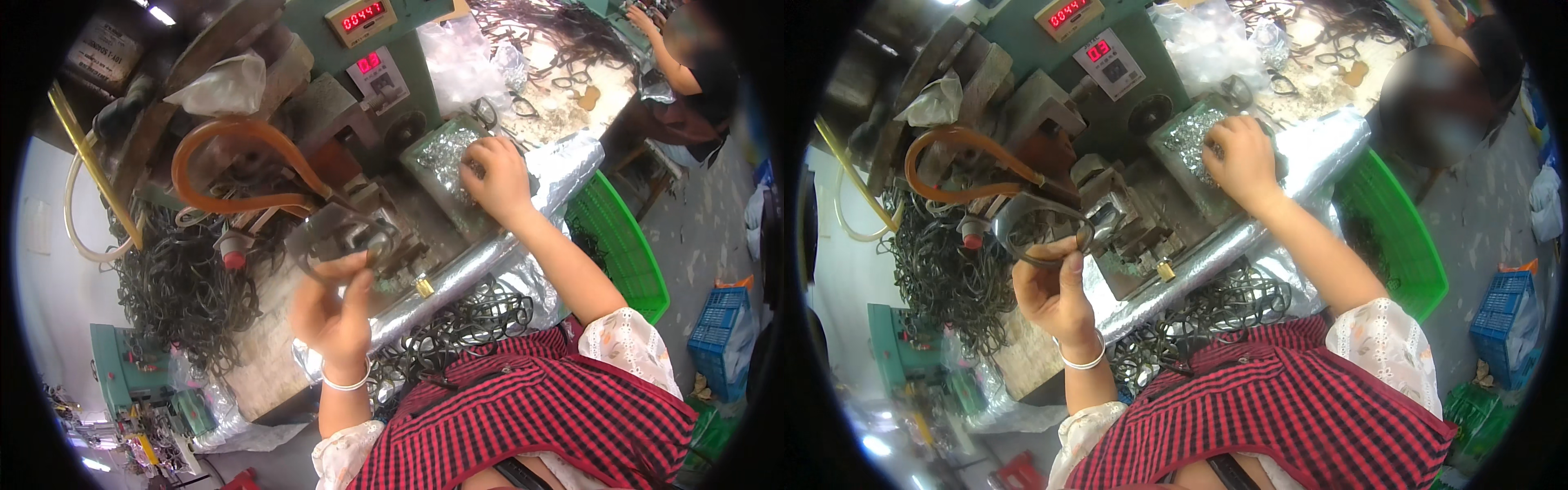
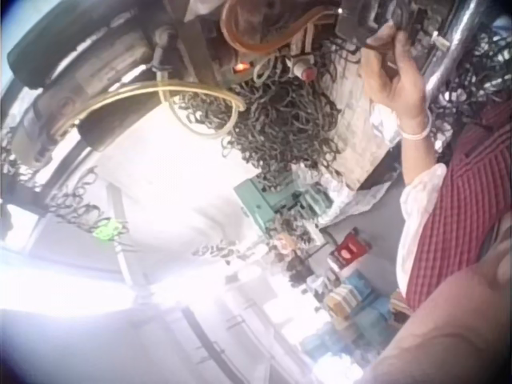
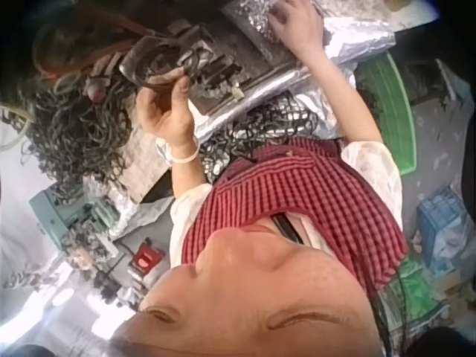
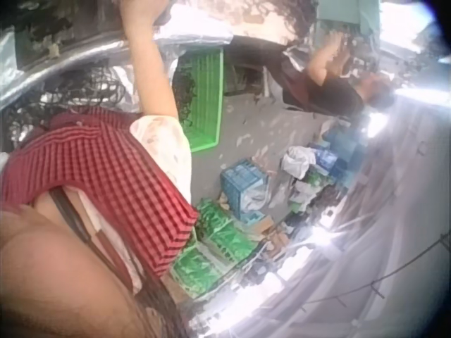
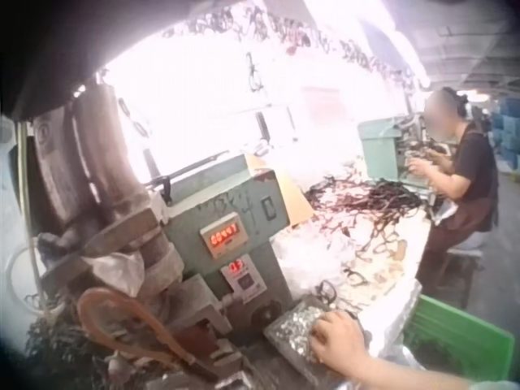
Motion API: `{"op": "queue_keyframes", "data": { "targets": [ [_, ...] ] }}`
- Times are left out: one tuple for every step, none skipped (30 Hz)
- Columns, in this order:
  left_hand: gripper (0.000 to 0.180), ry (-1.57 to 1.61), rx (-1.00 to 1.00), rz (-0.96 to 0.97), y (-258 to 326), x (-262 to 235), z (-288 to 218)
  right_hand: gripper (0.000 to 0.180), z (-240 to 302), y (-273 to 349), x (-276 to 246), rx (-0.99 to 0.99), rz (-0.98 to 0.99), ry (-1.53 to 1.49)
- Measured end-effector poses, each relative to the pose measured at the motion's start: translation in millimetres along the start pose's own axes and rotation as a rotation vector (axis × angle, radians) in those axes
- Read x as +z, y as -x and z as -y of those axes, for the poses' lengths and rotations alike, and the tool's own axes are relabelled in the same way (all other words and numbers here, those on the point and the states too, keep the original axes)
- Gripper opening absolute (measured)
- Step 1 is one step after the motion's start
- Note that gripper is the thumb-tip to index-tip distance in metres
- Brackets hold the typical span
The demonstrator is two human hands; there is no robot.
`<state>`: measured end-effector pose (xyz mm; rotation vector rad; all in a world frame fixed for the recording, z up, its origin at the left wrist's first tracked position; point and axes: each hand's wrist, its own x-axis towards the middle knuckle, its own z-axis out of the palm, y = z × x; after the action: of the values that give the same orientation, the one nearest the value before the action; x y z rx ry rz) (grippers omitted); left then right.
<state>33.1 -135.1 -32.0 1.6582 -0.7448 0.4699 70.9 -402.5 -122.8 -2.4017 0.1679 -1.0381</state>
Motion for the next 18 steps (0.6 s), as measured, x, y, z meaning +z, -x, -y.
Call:
{"op": "queue_keyframes", "data": {
  "targets": [
    [0.019,0.05,-0.028,-0.056,-1.6,6.1,-3.4,0.008,2.5,-5.6,-3.3,0.045,0.031,-0.018],
    [0.016,0.1,-0.056,-0.113,-2.5,9.7,-5.3,0.008,6.6,-10.4,-8.2,0.091,0.062,-0.036],
    [0.016,0.078,-0.037,-0.1,-2.4,7.7,-4.2,0.011,14.1,-16.2,-16.3,0.183,0.07,-0.218],
    [0.015,0.092,-0.044,-0.113,-1.6,8.5,-3.7,0.013,13.5,-16.2,-15.4,0.207,0.024,-0.277],
    [0.015,0.104,-0.051,-0.128,-0.6,9.8,-3.2,0.014,11.0,-16.3,-13.9,0.231,-0.02,-0.338],
    [0.015,0.114,-0.057,-0.153,-0.2,9.1,-3.2,0.015,9.4,-18.0,-11.6,0.247,-0.06,-0.4],
    [0.014,0.157,-0.074,-0.119,-2.2,7.4,-3.9,0.013,0.0,-15.5,-8.5,0.378,0.115,-0.304],
    [0.014,0.142,-0.086,-0.122,-3.4,7.3,-5.6,0.013,-1.5,-10.2,-5.6,0.209,0.111,-0.213],
    [0.014,0.191,-0.054,-0.104,-5.3,7.9,-0.5,0.013,2.8,-9.6,-3.1,0.021,0.1,-0.125],
    [0.014,0.206,-0.028,-0.093,-3.8,1.8,2.4,0.013,11.7,-5.8,5.4,-0.171,0.093,-0.071],
    [0.023,0.128,0.043,-0.007,-4.6,-0.8,5.0,0.018,12.8,-6.6,5.3,-0.298,0.237,-0.036],
    [0.031,0.022,0.11,0.085,-6.4,-6.0,6.5,0.026,21.8,-8.2,6.2,-0.415,0.33,0.026],
    [0.031,0.031,0.1,0.062,-9.2,-2.5,4.5,0.029,13.9,-11.4,13.5,-0.511,0.28,0.03],
    [0.031,0.051,0.091,0.039,-8.3,2.5,5.8,0.027,3.1,-15.0,22.3,-0.501,0.273,0.09],
    [0.03,-0.037,0.073,0.053,-6.6,-1.8,2.1,0.024,4.7,-18.7,27.1,-0.452,0.209,0.093],
    [0.03,-0.111,0.05,0.063,-5.0,-2.1,-1.7,0.022,3.4,-25.7,23.9,-0.437,0.251,0.035],
    [0.026,-0.041,0.082,-0.103,4.3,3.0,0.6,0.017,11.6,-25.7,22.2,-0.348,0.189,-0.077],
    [0.029,-0.118,-0.042,-0.051,9.7,-3.1,-12.9,0.013,12.8,-19.1,15.3,-0.257,0.065,-0.055]
  ]
}}
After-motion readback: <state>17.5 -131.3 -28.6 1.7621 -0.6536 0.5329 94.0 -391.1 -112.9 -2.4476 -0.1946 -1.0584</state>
